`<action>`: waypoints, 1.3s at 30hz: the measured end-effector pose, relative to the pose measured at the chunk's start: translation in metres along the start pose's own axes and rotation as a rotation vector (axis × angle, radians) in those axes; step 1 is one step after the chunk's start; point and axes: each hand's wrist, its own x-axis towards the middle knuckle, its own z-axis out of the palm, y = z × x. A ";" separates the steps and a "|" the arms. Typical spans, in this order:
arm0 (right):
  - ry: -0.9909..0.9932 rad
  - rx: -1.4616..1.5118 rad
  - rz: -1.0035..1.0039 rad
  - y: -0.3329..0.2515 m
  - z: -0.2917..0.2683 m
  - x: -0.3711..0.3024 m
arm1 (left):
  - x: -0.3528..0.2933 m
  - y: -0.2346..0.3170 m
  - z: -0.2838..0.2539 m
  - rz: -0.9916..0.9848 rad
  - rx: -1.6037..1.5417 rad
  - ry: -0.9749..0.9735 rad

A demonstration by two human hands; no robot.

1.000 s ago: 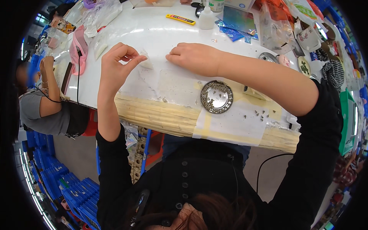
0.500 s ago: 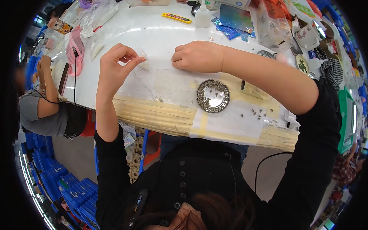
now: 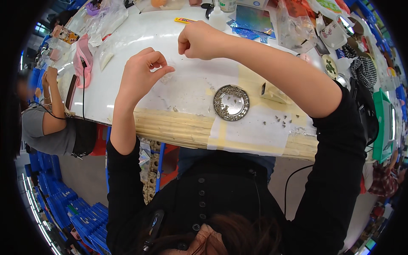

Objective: Assembling small components and parts for toys at a workbench.

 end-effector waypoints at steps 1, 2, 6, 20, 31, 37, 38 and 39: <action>0.018 0.072 0.018 -0.005 -0.004 0.001 | 0.000 0.000 0.002 0.007 -0.003 0.013; 0.035 0.143 0.035 -0.010 -0.007 0.004 | -0.001 0.000 0.004 0.013 -0.005 0.025; -0.027 0.370 0.196 -0.025 -0.010 0.010 | 0.000 0.001 0.010 0.038 -0.023 0.071; -0.011 0.206 0.142 -0.027 -0.004 0.014 | -0.004 -0.001 0.009 0.043 -0.048 0.132; -0.092 -0.108 0.148 0.018 0.004 0.008 | -0.010 -0.002 -0.019 -0.023 -0.115 0.145; -0.187 -0.049 0.229 0.017 0.002 0.018 | -0.012 -0.001 -0.019 -0.017 -0.100 0.105; -0.203 -0.066 0.221 0.017 0.003 0.020 | -0.012 0.000 -0.019 -0.017 -0.100 0.096; -0.216 -0.085 0.215 0.017 0.002 0.020 | -0.011 0.000 -0.019 -0.014 -0.101 0.088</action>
